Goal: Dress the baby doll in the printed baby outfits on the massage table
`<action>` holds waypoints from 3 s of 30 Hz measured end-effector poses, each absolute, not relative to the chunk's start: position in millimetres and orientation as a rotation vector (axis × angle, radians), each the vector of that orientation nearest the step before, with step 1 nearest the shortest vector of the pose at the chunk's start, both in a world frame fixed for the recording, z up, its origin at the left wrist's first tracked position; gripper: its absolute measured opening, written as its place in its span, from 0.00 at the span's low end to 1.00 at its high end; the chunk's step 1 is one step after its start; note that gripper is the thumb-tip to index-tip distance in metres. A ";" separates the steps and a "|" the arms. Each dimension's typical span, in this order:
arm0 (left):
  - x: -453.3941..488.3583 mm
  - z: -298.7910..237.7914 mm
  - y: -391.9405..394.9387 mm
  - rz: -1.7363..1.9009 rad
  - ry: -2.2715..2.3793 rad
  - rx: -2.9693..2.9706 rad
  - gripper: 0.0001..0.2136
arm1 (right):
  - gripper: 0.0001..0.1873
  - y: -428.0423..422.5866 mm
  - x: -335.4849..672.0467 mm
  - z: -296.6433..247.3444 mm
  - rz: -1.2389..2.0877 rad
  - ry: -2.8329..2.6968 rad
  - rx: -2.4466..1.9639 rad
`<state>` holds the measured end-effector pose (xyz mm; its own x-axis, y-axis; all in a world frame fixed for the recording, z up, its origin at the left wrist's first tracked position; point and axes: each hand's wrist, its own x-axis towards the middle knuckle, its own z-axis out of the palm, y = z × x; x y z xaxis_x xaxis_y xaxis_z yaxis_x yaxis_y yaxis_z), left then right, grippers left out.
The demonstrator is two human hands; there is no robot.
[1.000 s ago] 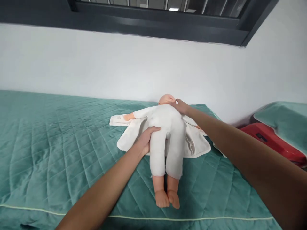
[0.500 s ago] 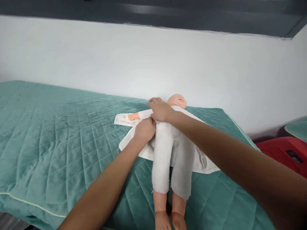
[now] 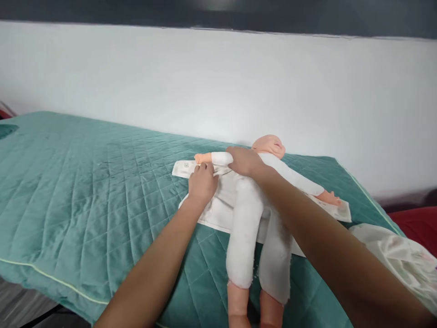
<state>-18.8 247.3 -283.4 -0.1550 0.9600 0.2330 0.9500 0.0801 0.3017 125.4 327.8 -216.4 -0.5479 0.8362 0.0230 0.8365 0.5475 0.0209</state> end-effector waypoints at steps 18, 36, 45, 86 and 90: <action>-58.7 -289.0 255.4 1.345 1.371 1.010 0.14 | 0.25 320.2 154.2 -209.8 0.316 -2.458 -1.402; -56.1 -285.7 256.8 1.698 1.322 0.617 0.12 | 0.26 308.3 151.1 -210.3 0.161 -2.630 -1.509; -43.2 -290.8 253.1 1.537 1.756 1.460 0.06 | 0.27 307.9 143.3 -219.4 0.092 -2.630 -1.573; -12.8 -254.5 257.0 1.279 1.556 1.291 0.15 | 0.20 248.8 269.1 -253.1 0.567 -1.482 -1.859; 6.9 -234.7 273.5 1.288 1.594 1.391 0.13 | 0.25 249.8 266.5 -262.4 0.746 -1.392 -1.704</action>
